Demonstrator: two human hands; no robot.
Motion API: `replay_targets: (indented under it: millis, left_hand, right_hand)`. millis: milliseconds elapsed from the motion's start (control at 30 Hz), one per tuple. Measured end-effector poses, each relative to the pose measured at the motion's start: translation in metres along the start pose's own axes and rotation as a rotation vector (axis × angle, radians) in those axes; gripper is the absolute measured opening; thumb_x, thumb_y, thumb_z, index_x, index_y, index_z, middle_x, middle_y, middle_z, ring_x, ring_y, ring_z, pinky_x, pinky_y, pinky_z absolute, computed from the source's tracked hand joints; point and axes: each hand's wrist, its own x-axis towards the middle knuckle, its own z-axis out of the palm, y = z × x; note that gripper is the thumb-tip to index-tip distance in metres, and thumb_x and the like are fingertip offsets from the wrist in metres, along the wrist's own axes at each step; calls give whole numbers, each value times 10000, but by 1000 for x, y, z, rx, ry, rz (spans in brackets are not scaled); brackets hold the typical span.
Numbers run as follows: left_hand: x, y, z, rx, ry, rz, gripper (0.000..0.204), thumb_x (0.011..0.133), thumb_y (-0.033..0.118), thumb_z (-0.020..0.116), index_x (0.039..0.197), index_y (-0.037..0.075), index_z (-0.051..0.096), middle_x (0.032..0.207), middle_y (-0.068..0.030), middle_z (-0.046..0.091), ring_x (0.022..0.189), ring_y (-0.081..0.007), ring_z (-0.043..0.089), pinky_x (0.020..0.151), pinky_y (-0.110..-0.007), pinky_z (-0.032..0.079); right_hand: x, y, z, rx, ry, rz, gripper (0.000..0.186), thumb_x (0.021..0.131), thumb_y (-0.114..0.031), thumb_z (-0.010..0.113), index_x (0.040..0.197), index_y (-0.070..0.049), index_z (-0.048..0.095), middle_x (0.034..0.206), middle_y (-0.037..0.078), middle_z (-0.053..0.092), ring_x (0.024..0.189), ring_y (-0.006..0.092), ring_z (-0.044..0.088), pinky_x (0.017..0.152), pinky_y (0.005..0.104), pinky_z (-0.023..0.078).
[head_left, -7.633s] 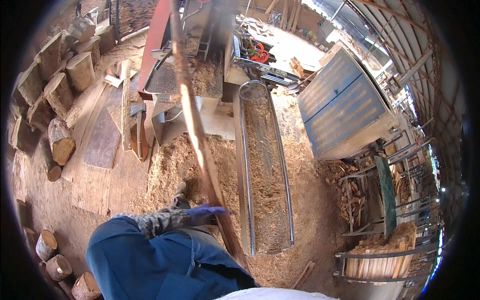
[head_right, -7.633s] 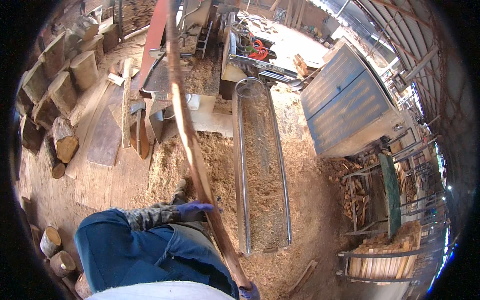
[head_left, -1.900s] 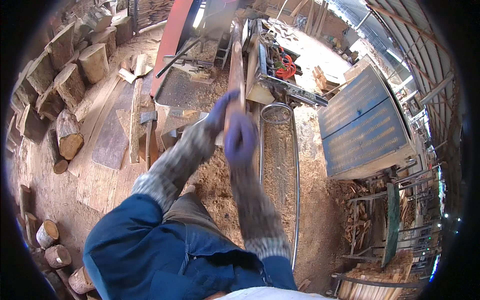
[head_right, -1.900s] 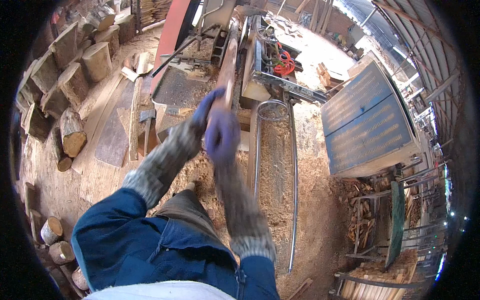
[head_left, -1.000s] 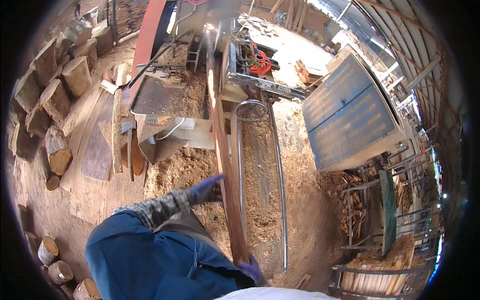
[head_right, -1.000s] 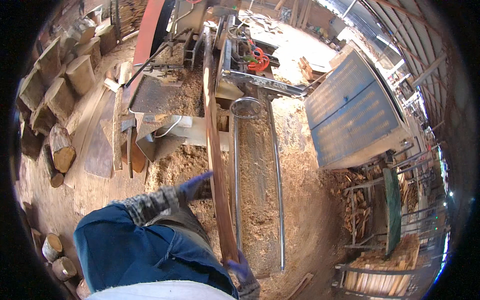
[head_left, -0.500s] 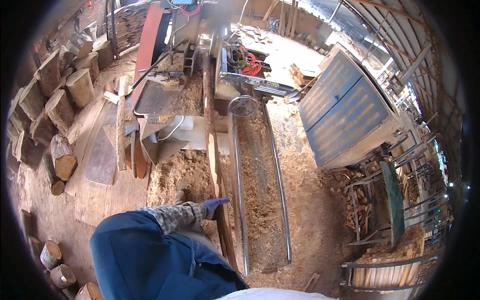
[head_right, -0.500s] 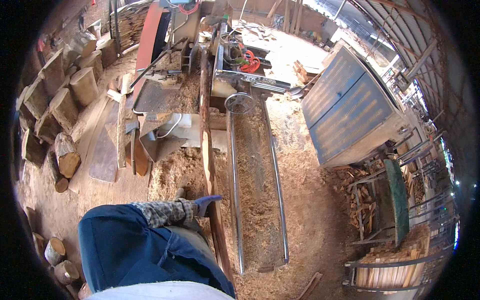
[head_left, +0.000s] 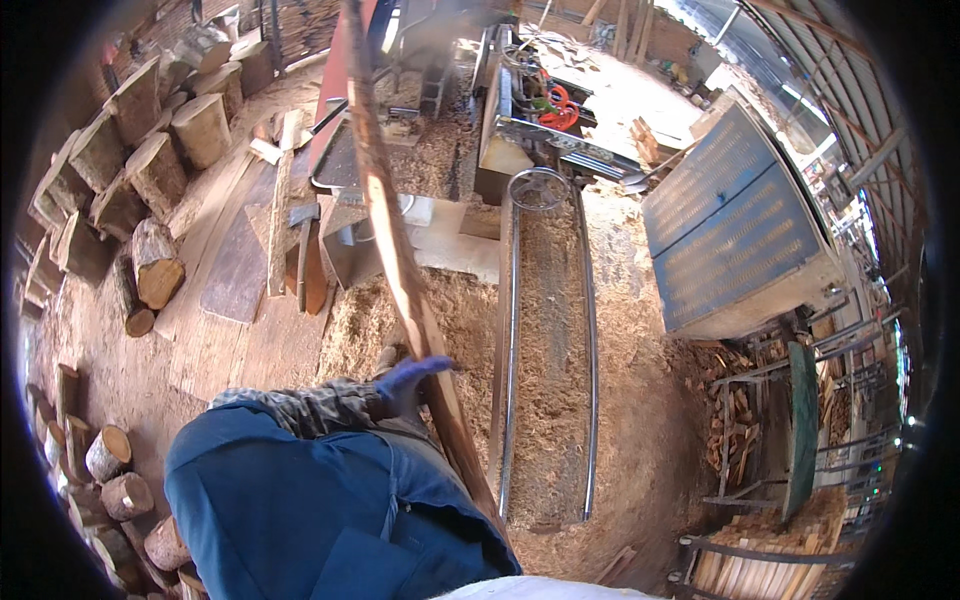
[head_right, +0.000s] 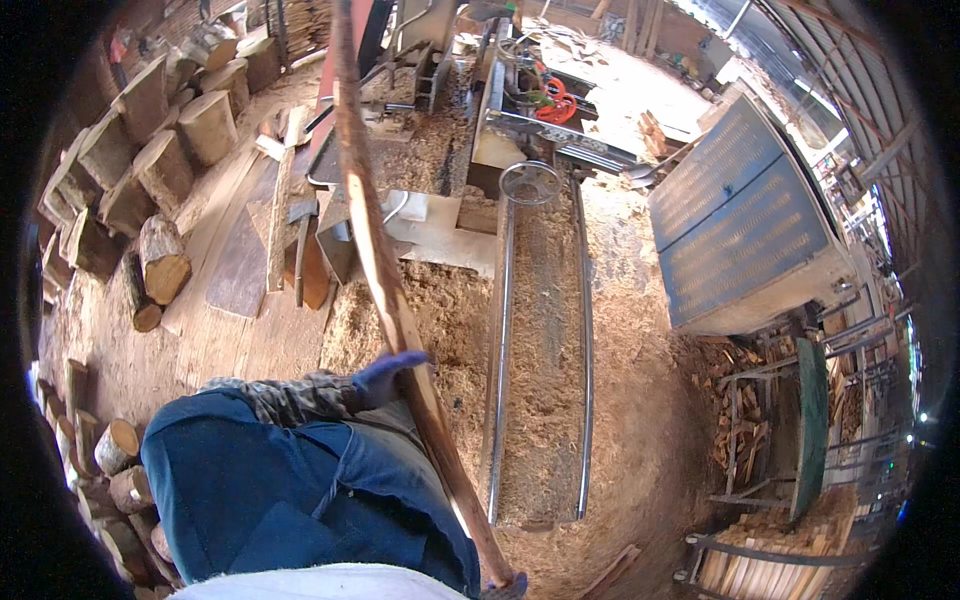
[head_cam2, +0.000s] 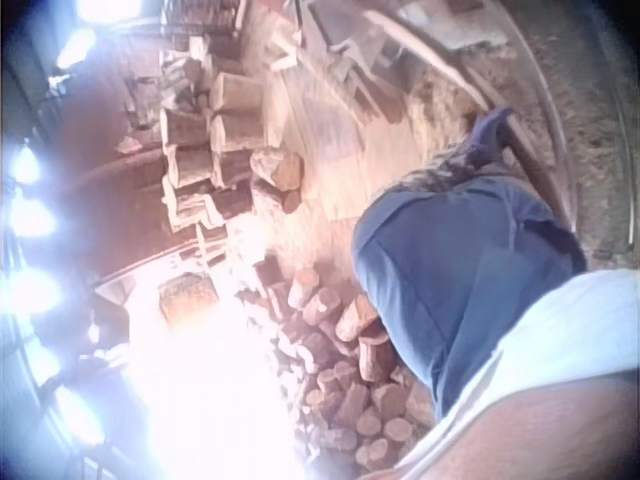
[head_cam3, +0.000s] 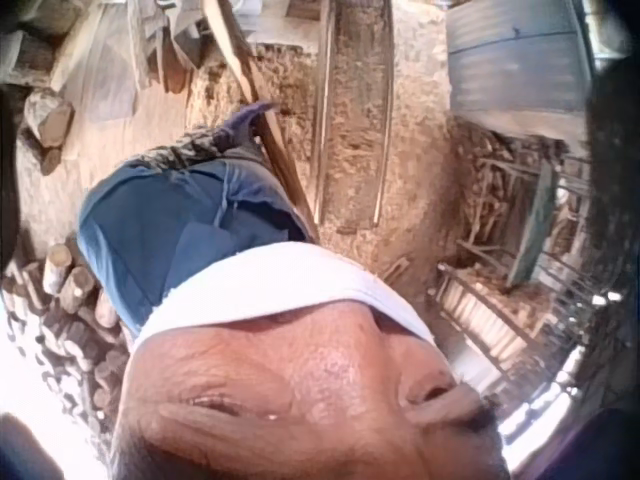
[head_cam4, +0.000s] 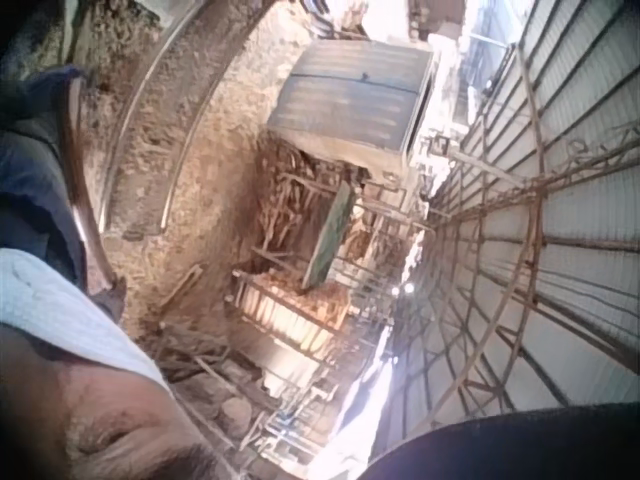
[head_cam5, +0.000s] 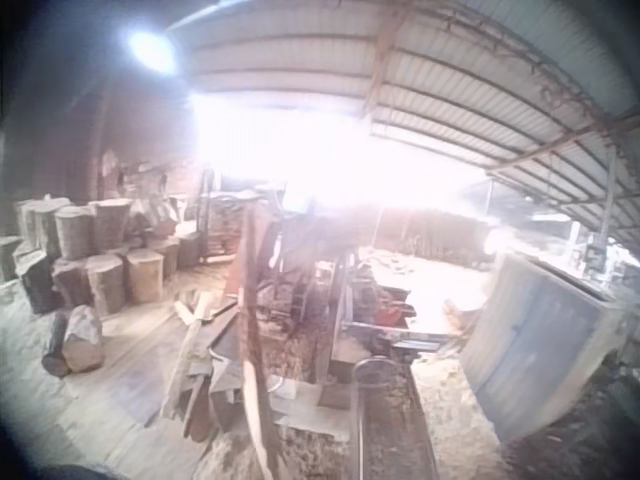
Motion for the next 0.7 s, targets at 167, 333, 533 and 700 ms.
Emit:
replay_targets:
  millis: [167, 333, 533, 700]
  left_hand:
    - [-8, 59, -31, -234, 305, -66, 410, 824, 377, 772, 1074, 90, 620, 942, -107, 663, 906, -283, 655, 902, -453, 547]
    - [41, 91, -140, -349, 528, 7, 347, 814, 400, 773, 975, 133, 620, 805, -53, 630, 716, -273, 641, 704, -472, 590]
    - [137, 151, -300, -388, 847, 182, 292, 784, 321, 806, 899, 109, 643, 738, -65, 601, 624, -261, 597, 584, -435, 548]
    - [167, 188, -370, -438, 839, 276, 290, 796, 315, 790, 894, 95, 629, 720, -68, 586, 604, -267, 594, 597, -441, 555]
  right_hand:
    - [43, -37, -23, 124, -46, -87, 373, 944, -378, 549, 1124, -61, 626, 1021, 122, 663, 834, 252, 652, 685, 448, 563]
    - [-31, -243, 50, -115, -380, -255, 229, 891, -172, 636, 1063, -30, 684, 939, 98, 714, 832, 210, 674, 703, 389, 569]
    - [-92, -407, 163, -321, -621, -606, 342, 958, -261, 592, 1117, 31, 675, 980, 99, 687, 864, 179, 662, 741, 316, 553]
    - [-156, -472, 355, -424, -785, -815, 463, 949, -370, 624, 1178, 31, 659, 1061, 87, 674, 958, 162, 631, 856, 294, 503]
